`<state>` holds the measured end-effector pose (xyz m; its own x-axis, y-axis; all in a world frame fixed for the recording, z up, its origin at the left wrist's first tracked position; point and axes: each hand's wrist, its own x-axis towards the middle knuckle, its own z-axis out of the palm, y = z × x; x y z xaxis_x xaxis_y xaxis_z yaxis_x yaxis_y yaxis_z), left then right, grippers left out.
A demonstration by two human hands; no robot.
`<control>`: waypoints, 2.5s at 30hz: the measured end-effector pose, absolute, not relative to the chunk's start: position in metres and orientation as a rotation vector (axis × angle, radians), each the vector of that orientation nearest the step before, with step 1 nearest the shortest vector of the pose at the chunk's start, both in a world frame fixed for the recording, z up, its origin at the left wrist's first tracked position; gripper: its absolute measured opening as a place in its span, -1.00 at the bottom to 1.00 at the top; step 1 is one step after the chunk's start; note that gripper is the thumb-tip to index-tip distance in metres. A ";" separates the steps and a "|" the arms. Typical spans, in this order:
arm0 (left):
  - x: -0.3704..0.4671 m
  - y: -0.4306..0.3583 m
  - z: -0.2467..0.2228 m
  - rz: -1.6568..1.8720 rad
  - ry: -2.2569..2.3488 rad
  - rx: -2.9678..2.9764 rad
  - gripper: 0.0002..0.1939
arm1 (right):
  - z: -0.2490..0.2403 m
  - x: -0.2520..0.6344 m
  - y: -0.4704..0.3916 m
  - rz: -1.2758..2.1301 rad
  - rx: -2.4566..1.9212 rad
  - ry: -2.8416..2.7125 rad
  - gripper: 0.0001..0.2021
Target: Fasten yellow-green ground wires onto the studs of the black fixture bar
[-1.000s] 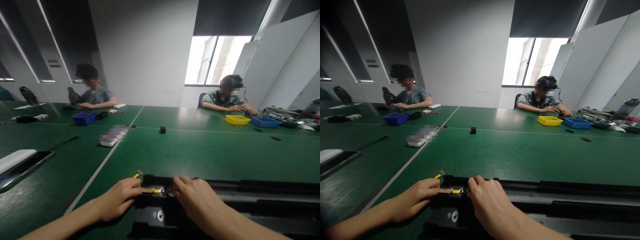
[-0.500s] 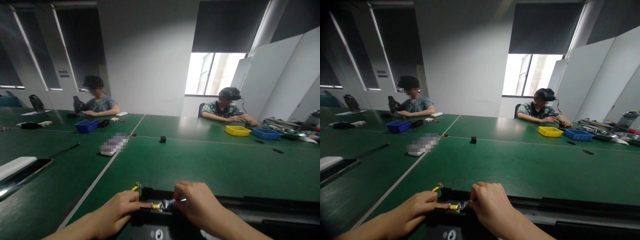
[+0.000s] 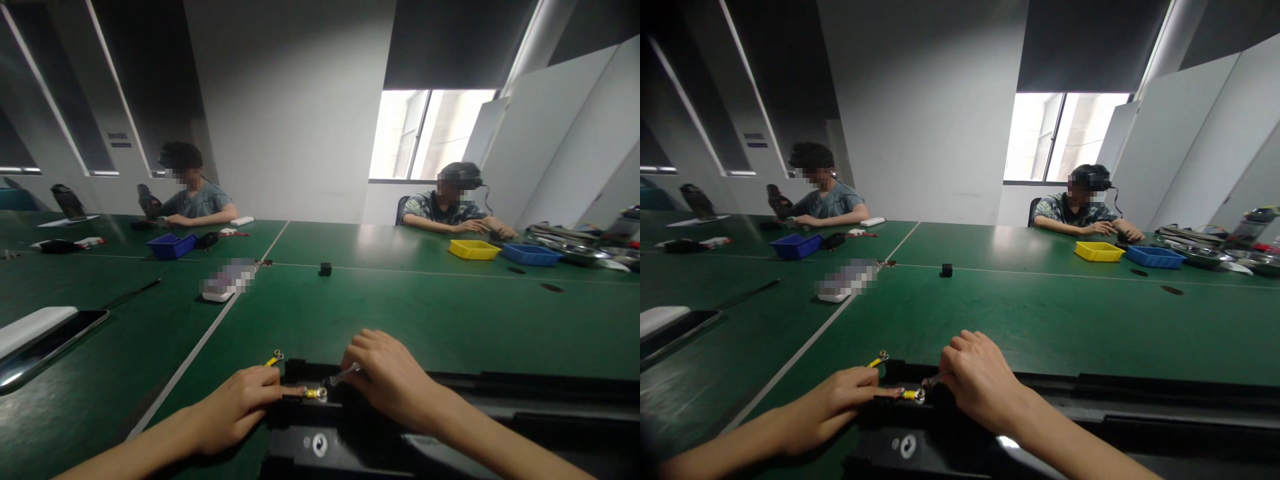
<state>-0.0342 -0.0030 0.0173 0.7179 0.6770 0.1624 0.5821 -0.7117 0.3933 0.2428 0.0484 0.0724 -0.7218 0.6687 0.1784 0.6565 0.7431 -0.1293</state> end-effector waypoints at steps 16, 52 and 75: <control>-0.033 -0.003 0.018 0.441 0.988 2.594 -0.48 | 0.075 0.248 0.056 0.080 -0.834 -2.824 -0.96; -0.030 -0.002 0.025 0.460 0.937 2.578 -0.51 | 0.071 0.243 0.048 0.207 -1.109 -2.736 -0.91; -0.031 -0.002 0.021 0.456 0.926 2.577 -0.48 | 0.068 0.227 0.018 -0.046 -1.343 -2.765 -0.91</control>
